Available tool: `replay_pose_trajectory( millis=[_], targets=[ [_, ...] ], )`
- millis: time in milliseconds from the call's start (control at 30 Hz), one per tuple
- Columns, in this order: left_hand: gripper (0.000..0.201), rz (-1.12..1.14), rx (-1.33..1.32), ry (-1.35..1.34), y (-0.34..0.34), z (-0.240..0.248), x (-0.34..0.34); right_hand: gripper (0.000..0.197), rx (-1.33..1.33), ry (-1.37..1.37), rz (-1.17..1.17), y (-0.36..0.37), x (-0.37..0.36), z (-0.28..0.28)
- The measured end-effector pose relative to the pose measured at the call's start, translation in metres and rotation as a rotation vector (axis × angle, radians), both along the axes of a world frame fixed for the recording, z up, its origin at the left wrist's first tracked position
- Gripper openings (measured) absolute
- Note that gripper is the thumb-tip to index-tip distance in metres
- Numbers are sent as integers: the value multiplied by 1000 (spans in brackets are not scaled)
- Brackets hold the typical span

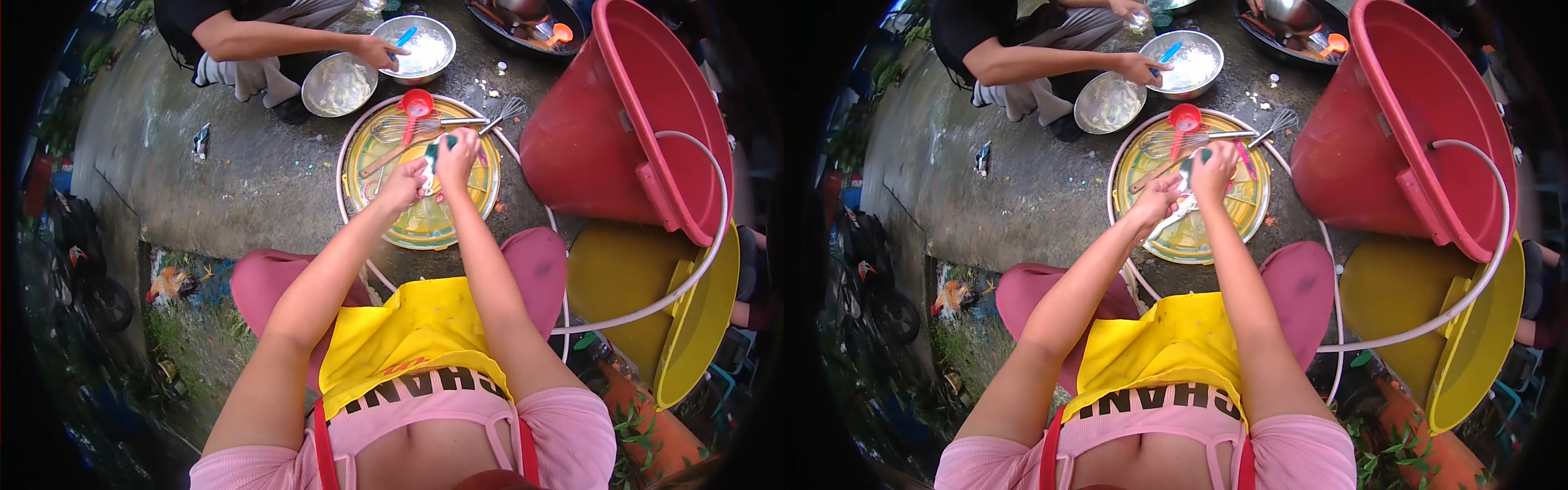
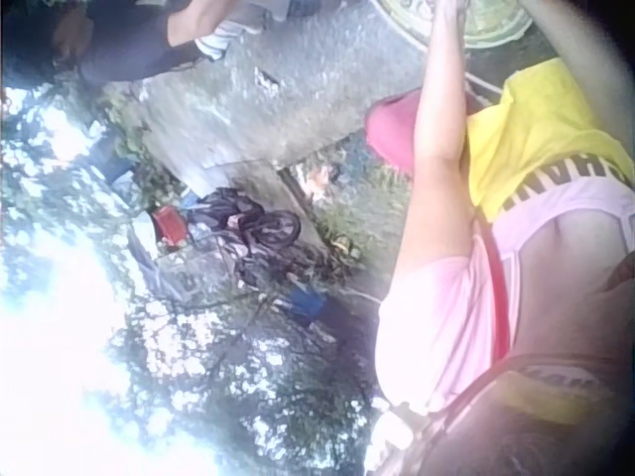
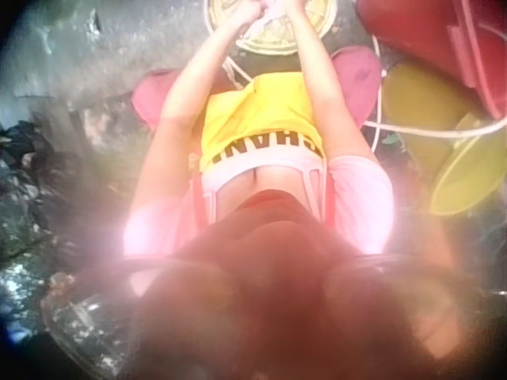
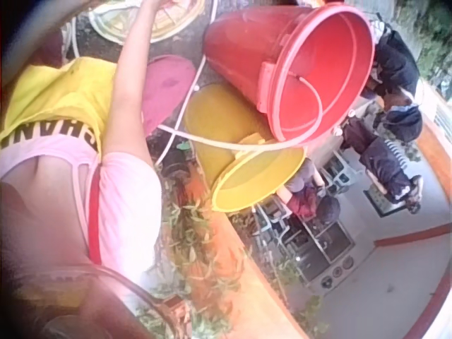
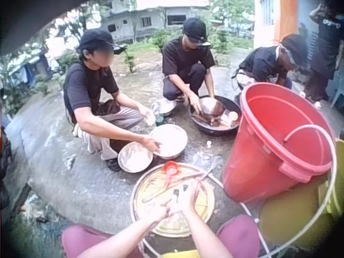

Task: The person washes kitchen utensils including measuring spoons, a whisk, and a metal scraper using a sponge and water in a tray.

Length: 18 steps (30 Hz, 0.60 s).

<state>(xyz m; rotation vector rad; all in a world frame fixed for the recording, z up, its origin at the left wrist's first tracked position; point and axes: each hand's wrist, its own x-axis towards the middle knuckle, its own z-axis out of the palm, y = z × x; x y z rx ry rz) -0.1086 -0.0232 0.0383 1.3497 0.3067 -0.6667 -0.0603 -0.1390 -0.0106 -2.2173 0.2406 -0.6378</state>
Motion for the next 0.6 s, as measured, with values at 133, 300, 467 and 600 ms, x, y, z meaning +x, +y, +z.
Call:
replay_pose_trajectory(
  millis=[133, 300, 467, 600],
  targets=[
    [43, -14, 15, 24, 7, 13, -6, 15, 596, 27, 130, 4, 1, -3],
    [41, -70, 76, 34, 18, 3, -9, 17, 264, 53, 222, 21, -11, -8],
    [40, -45, 7, 42, 20, 10, -8, 25, 422, 77, 132, 25, -4, -9],
    [40, -188, 91, -17, 34, -8, -11, 31, 96, -53, 268, 29, -12, -22]
  ],
)
